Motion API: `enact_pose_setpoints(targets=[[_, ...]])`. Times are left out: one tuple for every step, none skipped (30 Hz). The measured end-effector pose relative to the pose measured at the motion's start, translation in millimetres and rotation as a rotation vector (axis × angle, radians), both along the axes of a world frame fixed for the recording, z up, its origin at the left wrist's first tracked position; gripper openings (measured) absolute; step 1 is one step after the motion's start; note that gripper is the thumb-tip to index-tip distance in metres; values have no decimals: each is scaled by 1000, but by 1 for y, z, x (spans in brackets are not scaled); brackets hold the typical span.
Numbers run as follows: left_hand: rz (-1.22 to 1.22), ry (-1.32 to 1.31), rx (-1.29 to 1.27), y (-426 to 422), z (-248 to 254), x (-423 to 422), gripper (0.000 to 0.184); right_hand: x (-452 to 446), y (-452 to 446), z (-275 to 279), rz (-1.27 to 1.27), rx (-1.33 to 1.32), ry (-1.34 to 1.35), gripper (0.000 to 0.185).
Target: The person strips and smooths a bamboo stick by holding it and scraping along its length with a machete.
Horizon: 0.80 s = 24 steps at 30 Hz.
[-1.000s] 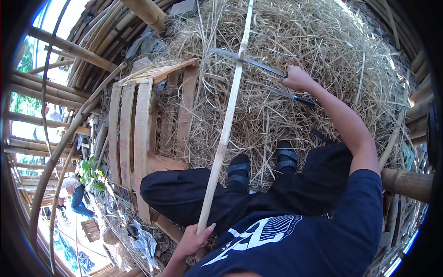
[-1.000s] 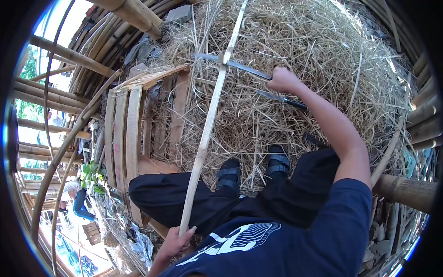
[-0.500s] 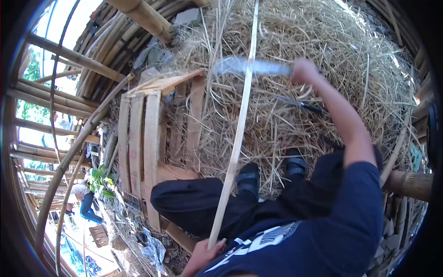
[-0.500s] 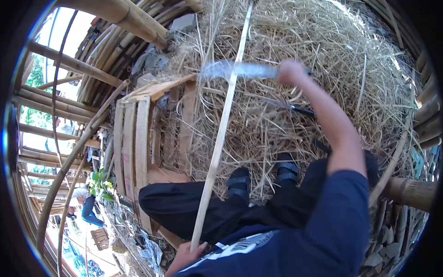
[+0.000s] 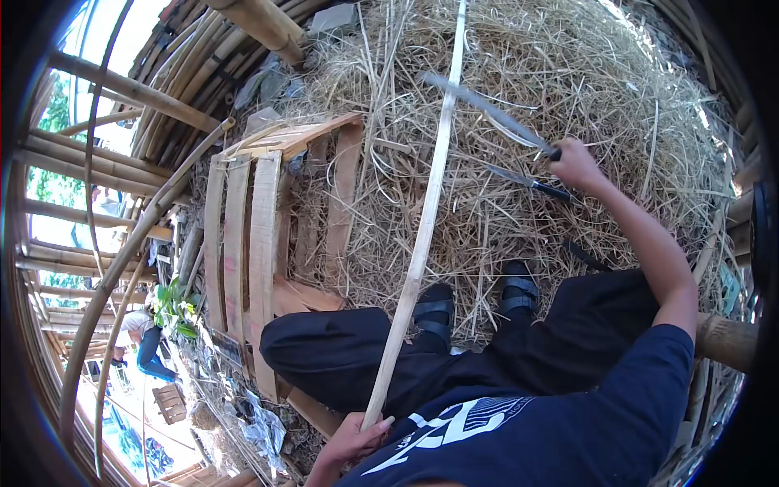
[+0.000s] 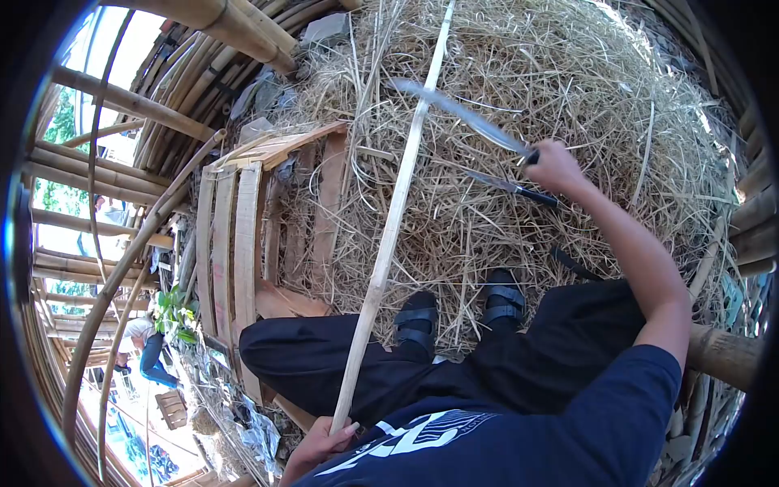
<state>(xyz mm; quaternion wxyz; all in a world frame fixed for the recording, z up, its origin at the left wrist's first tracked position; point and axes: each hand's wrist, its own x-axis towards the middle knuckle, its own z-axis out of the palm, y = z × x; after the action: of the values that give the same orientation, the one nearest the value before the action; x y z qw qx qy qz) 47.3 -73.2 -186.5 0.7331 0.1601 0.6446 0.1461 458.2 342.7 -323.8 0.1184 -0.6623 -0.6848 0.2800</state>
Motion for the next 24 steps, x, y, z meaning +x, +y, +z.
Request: enact_pose_setpoints(targets=[[37,-66,-8,4,1,1,37,-14,-14,10,101,-21,27,33],[36,-66,-13,9,4,5,37,-29,-25,16,185,-88,7,33],[-7,9,-39,14,8,10,39,-43,-34,21,269,-153,-11,34],[-47,85,-63,18,10,14,41,-57,-43,24,343,-171,30,33],[-43,85,-64,20,10,16,41,-68,-52,26,418,-188,71,32],[-64,110,-35,22,9,18,42,-77,-60,22,508,-87,81,29],[-82,135,-12,20,11,18,43,-87,-70,18,599,10,95,27],[-76,138,-17,17,11,18,43,-98,-77,40,648,-32,111,22],[-66,127,-2,17,9,17,43,-107,-81,49,650,-30,111,22],[-59,115,14,18,7,16,43,-113,-85,55,726,-68,12,22],[-59,114,15,16,6,16,43,-116,-86,57,800,-107,-87,22],[-20,72,1,14,5,15,42,-116,-86,55,816,-68,-129,21],[19,30,-11,14,4,15,41,-114,-82,50,814,-65,-130,21],[18,30,-7,17,5,16,41,-110,-73,42,809,-41,-130,20],[24,33,5,21,7,19,40,-104,-63,34,803,-18,-130,19],[31,34,11,21,10,20,38,-96,-49,24,725,-9,-182,15],[31,27,7,18,9,20,38,-84,-34,15,656,36,-270,14],[53,20,21,18,7,18,38,-66,-20,-5,491,98,-254,14],[69,17,38,20,5,15,38,-53,-5,5,365,-60,-242,16],[73,-32,-1,24,9,18,39,-41,6,8,294,-22,-275,18],[73,-43,-3,22,7,19,39,-30,10,10,307,77,-304,19],[91,-82,4,23,2,18,39,-30,7,14,298,95,-288,19],[107,-118,9,25,-1,18,39,-32,2,16,287,112,-269,20],[133,-103,8,27,1,18,39,-33,-3,14,290,81,-216,20]])
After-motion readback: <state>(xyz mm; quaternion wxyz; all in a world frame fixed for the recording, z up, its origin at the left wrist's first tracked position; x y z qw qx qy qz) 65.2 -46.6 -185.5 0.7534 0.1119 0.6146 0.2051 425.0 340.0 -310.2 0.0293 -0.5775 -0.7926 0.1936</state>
